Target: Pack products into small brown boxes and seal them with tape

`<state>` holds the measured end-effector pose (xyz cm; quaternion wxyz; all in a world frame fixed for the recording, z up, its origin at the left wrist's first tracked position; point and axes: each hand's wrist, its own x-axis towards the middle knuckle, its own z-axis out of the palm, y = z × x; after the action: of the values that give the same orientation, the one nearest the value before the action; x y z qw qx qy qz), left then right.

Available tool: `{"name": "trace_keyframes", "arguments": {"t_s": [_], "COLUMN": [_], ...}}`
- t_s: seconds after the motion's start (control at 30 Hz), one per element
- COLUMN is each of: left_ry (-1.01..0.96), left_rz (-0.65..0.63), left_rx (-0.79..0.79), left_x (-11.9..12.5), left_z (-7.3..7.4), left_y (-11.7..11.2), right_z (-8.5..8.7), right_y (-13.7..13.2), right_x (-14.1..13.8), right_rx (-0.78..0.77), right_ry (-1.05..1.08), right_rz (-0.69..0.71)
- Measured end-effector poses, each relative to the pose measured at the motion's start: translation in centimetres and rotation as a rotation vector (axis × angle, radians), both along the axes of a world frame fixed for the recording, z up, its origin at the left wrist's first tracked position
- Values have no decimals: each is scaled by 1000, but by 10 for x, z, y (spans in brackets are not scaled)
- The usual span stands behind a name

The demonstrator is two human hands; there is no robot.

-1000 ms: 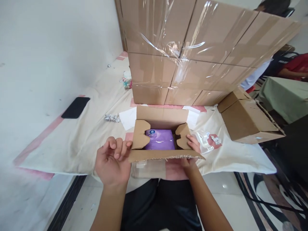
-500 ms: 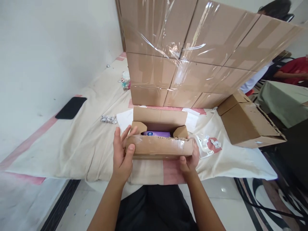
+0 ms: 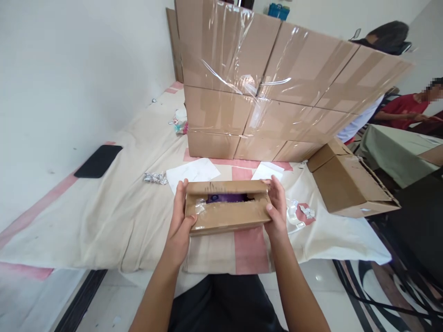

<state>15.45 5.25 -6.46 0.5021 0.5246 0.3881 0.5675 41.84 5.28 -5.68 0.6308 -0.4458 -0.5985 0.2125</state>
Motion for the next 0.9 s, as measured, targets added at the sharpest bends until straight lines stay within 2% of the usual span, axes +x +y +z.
{"name": "trace_keyframes", "arguments": {"t_s": [0.17, 0.33, 0.53, 0.7, 0.8, 0.9], "left_ry": [237, 456, 446, 359, 353, 412], "left_rz": [23, 15, 3, 61, 75, 104], "left_rx": [102, 232, 236, 266, 300, 337], "left_x": [-4, -16, -16, -9, -10, -15], "left_z": [2, 2, 2, -2, -6, -2], "left_y": [4, 8, 9, 11, 12, 13], "right_z": [-6, -4, -4, -5, -7, -8], "right_y": [-1, -5, -6, -11, -28, -56], "right_x": [-2, -3, -5, -8, 0, 25], "right_rx": [42, 22, 30, -24, -9, 41], "right_ry": [-115, -142, -130, -159, -135, -144], "right_rz": [-134, -130, -142, -159, -172, -323]}}
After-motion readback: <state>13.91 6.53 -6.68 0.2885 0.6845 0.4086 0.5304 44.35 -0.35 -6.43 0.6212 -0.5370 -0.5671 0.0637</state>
